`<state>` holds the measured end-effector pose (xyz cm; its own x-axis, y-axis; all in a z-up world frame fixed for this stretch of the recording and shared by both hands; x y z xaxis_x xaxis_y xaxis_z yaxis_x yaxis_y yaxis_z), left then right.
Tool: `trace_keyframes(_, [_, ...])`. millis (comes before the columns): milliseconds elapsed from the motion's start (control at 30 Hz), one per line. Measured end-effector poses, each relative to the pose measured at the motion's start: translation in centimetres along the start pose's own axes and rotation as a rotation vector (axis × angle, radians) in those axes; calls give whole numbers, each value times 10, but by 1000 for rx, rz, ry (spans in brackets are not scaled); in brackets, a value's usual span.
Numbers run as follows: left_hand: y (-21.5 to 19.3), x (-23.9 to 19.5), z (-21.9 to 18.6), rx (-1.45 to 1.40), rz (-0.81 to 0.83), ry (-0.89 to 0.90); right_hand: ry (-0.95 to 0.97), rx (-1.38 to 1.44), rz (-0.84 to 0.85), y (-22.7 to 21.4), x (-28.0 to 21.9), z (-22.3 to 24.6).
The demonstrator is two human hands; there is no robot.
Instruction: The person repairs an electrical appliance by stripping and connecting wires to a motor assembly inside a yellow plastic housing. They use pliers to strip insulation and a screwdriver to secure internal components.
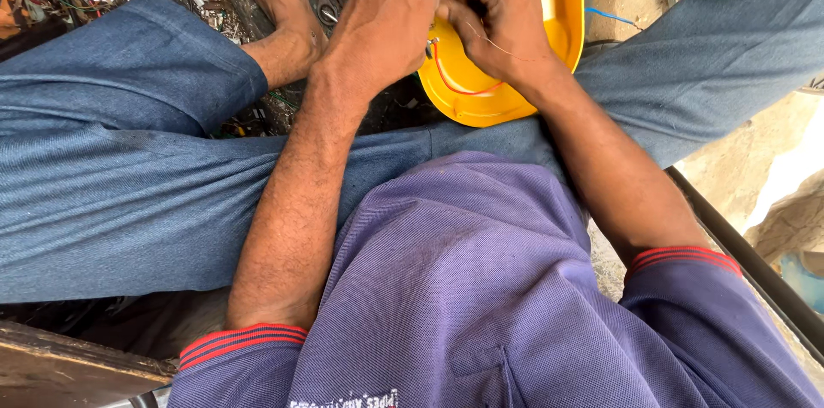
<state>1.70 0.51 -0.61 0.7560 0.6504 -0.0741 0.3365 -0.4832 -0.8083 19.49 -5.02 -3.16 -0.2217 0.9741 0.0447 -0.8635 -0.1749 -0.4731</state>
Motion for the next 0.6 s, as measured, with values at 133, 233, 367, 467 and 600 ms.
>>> trace_keyframes(133, [-7,-4,-2,-85,-7,-33,2,-96,-6,10,12,-17])
trace_keyframes(233, [-6,-2,-1,-83,29,-56,-47,-154,26,15,13,-21])
trace_keyframes(367, [-4,-2,-1,-79,0,-40,-80,-230,91,10,12,-17])
trace_keyframes(467, [-2,-1,3,-21,8,-34,-26,-200,168,5,6,-16])
trace_keyframes(600, [4,-1,4,4,46,-76,-37,-116,242,1,-7,-10])
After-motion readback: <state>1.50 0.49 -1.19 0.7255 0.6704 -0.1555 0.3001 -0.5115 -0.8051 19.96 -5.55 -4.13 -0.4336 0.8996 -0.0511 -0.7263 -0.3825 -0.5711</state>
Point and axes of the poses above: each hand's wrist, its own x-axis towards the middle knuckle, its own y-axis out of the palm, z = x × y, the point moved 2 cm from there along x, towards the middle knuckle, and after that the axes turned 3 degrees about z, right-handed, at the moved point
